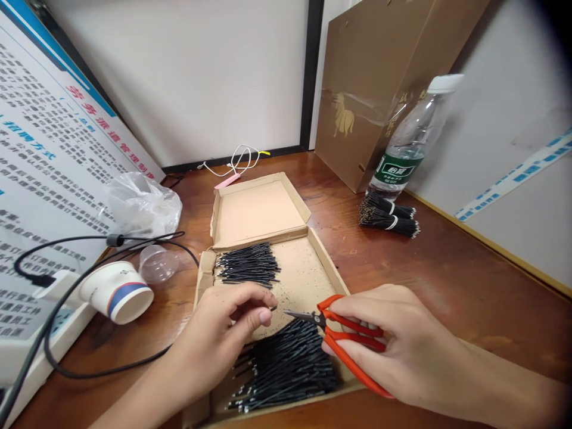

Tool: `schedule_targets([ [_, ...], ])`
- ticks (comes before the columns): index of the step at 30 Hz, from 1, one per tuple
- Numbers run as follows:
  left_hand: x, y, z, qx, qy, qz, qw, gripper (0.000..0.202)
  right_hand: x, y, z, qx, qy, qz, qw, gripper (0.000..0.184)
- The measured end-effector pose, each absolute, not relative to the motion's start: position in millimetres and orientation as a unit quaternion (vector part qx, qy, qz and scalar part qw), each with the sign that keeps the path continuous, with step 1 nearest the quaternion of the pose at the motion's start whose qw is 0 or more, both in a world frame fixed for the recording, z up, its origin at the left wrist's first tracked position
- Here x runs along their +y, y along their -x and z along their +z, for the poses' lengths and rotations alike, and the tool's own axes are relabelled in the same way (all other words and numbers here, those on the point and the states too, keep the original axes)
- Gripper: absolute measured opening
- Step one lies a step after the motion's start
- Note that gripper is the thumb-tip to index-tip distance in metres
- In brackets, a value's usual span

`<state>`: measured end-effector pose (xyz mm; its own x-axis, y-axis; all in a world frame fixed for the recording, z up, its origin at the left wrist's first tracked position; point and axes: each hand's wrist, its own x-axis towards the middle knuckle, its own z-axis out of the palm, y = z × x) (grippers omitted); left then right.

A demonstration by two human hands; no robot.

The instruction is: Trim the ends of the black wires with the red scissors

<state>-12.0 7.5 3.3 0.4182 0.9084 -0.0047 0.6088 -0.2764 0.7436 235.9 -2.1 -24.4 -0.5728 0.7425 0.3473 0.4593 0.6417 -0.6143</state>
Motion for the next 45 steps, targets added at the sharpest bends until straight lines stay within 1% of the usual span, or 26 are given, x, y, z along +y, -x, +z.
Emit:
schedule_targets([
  [3,5.1,10.7,2.0,0.485,-0.742,0.248,0.390,0.013,-0.8,-234.8,-25.5,-0.852,0.354,0.246,0.299,0.011],
  [8,2.3,7.9,3.6,0.471,-0.739,0.254,0.409,0.016,-2.1,-235.7,-24.1,-0.849,0.366,0.263,0.275,0.022],
  [14,-3.5,7.3,2.8,0.486,-0.706,0.229,0.460,0.018,-1.1,-234.8,-24.1,-0.853,0.364,0.266,0.263,0.025],
  [18,-4.2,5.7,1.4,0.478,-0.688,0.244,0.489,0.017,-2.0,-235.4,-23.4,-0.857,0.354,0.272,0.259,0.027],
  [32,-2.5,3.4,3.6,0.470,-0.684,0.262,0.492,0.018,-0.8,-234.5,-29.5,-0.871,0.343,0.197,0.291,0.023],
  [37,-1.8,1.1,5.0,0.474,-0.678,0.261,0.498,0.017,-1.1,-235.0,-34.6,-0.871,0.348,0.177,0.298,0.024],
  [42,-2.7,1.2,5.4,0.475,-0.677,0.256,0.500,0.017,-2.2,-234.0,-32.5,-0.860,0.361,0.202,0.297,0.020],
  [45,-2.7,1.9,4.9,0.474,-0.676,0.260,0.501,0.016,-3.0,-233.9,-28.8,-0.857,0.357,0.239,0.285,0.024],
])
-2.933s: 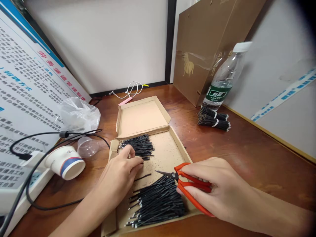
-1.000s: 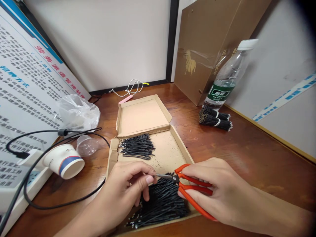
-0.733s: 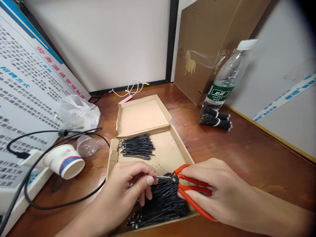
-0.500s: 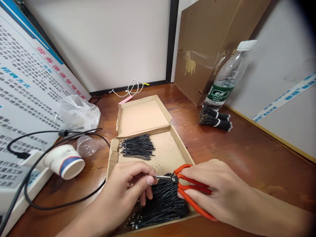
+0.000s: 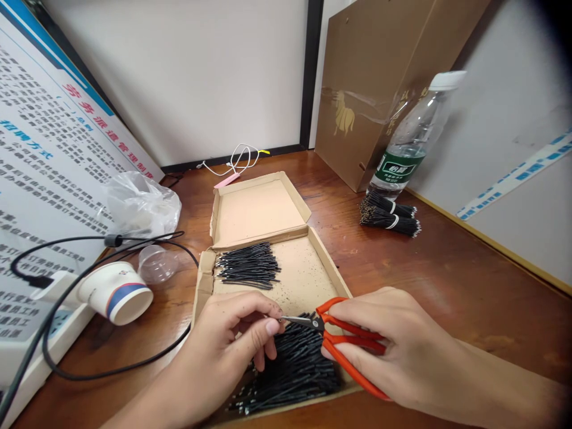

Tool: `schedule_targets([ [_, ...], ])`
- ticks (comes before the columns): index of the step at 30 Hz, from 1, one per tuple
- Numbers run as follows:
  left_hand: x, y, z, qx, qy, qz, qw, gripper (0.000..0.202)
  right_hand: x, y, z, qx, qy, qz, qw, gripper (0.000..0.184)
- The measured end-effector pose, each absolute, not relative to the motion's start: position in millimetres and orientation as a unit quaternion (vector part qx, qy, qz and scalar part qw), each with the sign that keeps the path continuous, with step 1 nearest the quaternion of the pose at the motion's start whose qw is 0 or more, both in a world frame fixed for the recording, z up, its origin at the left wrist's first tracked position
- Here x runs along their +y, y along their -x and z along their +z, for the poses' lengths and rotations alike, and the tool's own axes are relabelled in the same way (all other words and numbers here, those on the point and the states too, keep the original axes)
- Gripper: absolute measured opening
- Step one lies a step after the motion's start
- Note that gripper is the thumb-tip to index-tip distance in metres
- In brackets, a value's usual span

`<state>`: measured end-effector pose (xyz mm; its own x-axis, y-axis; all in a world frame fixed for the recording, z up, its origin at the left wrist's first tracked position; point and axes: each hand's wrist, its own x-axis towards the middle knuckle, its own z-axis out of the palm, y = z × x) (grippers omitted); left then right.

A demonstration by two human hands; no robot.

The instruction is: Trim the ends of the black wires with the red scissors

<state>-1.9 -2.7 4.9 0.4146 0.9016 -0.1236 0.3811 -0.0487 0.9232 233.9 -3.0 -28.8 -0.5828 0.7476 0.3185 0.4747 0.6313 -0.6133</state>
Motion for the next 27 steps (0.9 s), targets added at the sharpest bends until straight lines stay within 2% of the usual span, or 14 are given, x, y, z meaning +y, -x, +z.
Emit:
schedule_targets([
  [21,-4.6,3.3,3.9,0.468,-0.695,0.263,0.479,0.017,-2.6,-234.7,-23.1,-0.868,0.350,0.244,0.254,0.024],
  [27,-4.1,2.7,5.2,0.467,-0.700,0.257,0.475,0.018,-1.1,-234.3,-28.0,-0.873,0.338,0.197,0.290,0.026],
])
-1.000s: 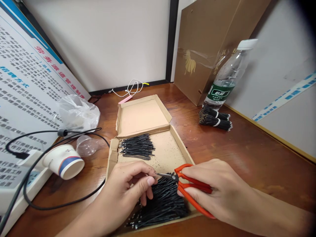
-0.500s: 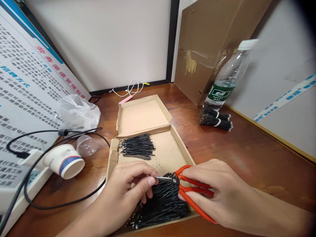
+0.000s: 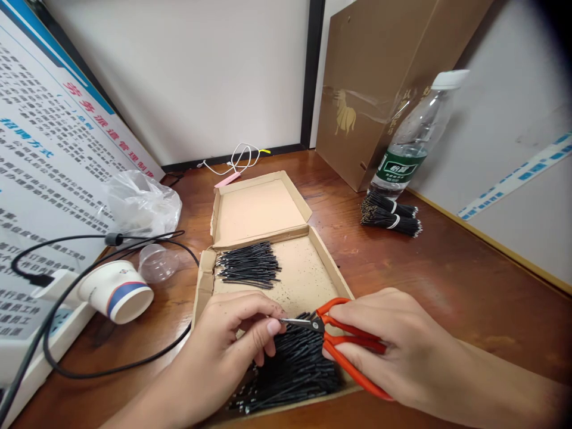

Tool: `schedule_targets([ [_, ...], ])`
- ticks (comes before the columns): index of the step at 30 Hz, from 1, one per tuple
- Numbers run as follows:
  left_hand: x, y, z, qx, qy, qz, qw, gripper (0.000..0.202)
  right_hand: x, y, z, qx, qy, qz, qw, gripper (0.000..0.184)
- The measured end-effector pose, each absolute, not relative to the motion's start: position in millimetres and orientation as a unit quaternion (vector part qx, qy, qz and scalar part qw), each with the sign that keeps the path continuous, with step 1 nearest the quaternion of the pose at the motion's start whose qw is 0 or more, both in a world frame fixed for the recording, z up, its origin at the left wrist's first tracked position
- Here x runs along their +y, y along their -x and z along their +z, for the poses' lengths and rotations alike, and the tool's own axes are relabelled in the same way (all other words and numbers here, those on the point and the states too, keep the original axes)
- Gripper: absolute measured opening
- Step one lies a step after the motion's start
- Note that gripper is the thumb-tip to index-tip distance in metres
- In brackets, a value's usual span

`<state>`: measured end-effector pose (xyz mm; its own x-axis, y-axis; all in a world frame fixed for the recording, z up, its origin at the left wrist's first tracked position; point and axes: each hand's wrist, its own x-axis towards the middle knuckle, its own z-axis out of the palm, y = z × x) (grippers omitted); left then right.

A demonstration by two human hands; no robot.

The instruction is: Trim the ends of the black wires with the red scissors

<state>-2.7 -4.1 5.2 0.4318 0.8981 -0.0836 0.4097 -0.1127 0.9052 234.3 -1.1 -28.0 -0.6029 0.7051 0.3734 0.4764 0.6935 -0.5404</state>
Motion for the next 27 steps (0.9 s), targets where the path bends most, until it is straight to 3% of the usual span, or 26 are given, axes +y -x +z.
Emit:
schedule_targets([
  [27,-2.2,4.3,6.7,0.446,-0.760,0.244,0.406,0.019,-2.3,-233.9,-22.8,-0.867,0.353,0.241,0.257,0.023],
])
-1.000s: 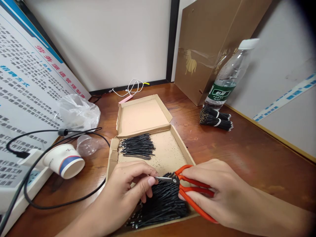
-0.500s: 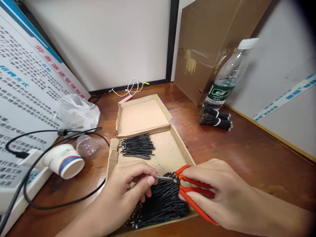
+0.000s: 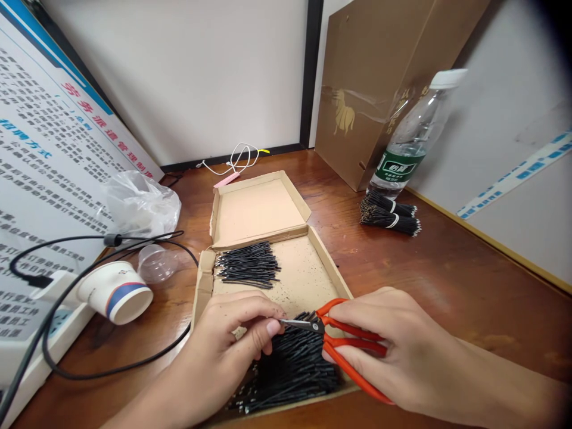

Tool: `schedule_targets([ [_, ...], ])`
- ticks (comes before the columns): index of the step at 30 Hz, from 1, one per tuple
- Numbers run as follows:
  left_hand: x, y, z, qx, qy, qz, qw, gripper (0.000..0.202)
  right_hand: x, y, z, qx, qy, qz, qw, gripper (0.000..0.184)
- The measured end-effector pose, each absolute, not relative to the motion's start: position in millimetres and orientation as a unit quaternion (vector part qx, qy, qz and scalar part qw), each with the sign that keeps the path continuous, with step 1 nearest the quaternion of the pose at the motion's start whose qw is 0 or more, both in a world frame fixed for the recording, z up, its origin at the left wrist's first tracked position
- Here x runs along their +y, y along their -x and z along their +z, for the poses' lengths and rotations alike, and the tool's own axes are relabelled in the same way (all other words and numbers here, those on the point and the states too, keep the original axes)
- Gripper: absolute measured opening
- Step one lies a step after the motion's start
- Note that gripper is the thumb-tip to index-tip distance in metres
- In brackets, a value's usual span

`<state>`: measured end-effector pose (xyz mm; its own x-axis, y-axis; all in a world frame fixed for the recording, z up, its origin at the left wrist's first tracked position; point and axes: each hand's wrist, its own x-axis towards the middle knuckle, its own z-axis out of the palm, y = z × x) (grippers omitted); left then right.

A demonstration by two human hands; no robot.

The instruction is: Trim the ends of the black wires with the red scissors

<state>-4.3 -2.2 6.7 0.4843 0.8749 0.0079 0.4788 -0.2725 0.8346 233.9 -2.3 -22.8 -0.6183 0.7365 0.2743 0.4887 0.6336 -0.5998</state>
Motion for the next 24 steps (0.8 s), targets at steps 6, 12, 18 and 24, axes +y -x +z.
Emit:
schedule_targets([
  [6,-0.4,4.0,6.9,0.443,-0.778,0.236,0.379,0.020,-2.2,-235.2,-24.7,-0.872,0.346,0.211,0.274,0.023],
  [12,-0.7,4.0,7.6,0.438,-0.778,0.242,0.380,0.020,-1.0,-235.0,-28.9,-0.875,0.337,0.195,0.289,0.026],
  [18,-1.7,4.9,8.1,0.446,-0.772,0.243,0.381,0.019,-1.7,-234.2,-28.4,-0.872,0.332,0.204,0.296,0.027],
  [24,-2.2,2.7,8.0,0.452,-0.742,0.248,0.427,0.020,-1.5,-233.8,-29.9,-0.867,0.340,0.201,0.304,0.026],
])
